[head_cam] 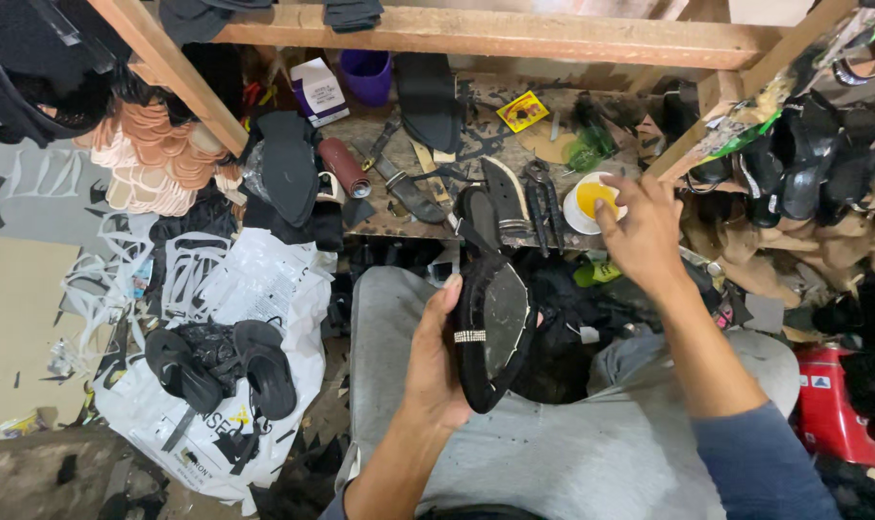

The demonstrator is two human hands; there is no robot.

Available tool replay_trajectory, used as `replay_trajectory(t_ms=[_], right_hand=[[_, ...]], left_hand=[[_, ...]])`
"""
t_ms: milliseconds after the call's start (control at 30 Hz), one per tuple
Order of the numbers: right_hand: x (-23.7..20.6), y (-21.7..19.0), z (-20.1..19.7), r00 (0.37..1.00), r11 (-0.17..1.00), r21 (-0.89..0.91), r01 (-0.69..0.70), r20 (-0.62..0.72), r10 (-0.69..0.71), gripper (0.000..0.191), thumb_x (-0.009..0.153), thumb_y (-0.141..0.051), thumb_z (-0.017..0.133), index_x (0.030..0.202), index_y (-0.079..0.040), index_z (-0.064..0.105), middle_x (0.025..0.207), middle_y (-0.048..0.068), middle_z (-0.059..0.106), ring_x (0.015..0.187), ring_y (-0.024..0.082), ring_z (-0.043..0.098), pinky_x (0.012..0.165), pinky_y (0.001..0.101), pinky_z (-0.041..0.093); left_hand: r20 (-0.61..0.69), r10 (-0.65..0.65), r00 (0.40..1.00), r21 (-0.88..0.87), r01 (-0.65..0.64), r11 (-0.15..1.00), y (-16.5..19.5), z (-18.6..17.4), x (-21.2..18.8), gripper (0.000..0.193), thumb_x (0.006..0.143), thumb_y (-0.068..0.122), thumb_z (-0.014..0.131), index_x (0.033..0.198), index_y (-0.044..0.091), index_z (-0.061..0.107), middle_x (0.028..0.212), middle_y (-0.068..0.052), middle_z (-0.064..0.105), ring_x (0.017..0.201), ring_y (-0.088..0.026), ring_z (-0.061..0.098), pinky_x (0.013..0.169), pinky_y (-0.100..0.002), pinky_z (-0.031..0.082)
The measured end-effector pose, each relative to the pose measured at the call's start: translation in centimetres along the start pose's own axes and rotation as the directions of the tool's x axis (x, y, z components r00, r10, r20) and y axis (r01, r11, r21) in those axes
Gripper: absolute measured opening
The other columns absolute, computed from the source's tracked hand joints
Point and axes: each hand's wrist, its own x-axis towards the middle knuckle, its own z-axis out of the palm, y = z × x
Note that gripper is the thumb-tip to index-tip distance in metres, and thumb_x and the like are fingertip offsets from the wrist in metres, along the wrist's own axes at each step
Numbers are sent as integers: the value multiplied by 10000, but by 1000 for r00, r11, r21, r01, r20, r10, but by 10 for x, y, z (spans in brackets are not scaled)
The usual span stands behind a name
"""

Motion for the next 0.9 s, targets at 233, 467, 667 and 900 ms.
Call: replay_trajectory(t_ms=[233, 467, 667, 900], right_hand=[[13, 30, 39, 948, 960, -278, 20, 310, 70, 398, 916, -522, 652, 1056, -196, 835, 1107, 213, 568, 1125, 413, 451, 924, 556, 315], [0, 11, 10, 993, 964, -264, 21, 115, 10, 401, 1000, -467, 614, 872, -149, 822, 992, 105, 648, 1097, 319, 532, 964, 510, 314], [-66, -74, -48, 996, 879, 472, 69, -86, -32, 399, 1067, -360, 501, 1214, -78, 743, 1137, 128, 599, 1135, 276, 504, 1057, 403, 382], [-87, -131, -58, 979, 868, 458, 194, -36, -200, 673, 1118, -562, 277, 1429, -72, 619, 1531, 235, 454, 1433, 392, 336, 1236, 519, 189]], left_hand=[[-128, 171, 977, 56, -165, 985, 0, -9, 11, 421, 987, 281, 570, 1356, 96, 649, 1185, -68, 742, 1050, -216, 707, 959, -392, 554], [-17, 95, 995, 70, -93, 993, -5, -18, 21, 405, 1026, 346, 543, 1220, 9, 655, 1089, -148, 746, 943, -285, 736, 895, -430, 603], [-38, 160, 986, 74, -157, 985, -25, -18, 41, 312, 1092, 306, 539, 1202, 34, 647, 1081, -81, 726, 921, -179, 704, 835, -344, 588], [-8, 192, 981, 132, -189, 973, -32, -8, 37, 324, 1072, 320, 517, 1220, 52, 626, 1088, -62, 702, 921, -150, 698, 799, -304, 588]])
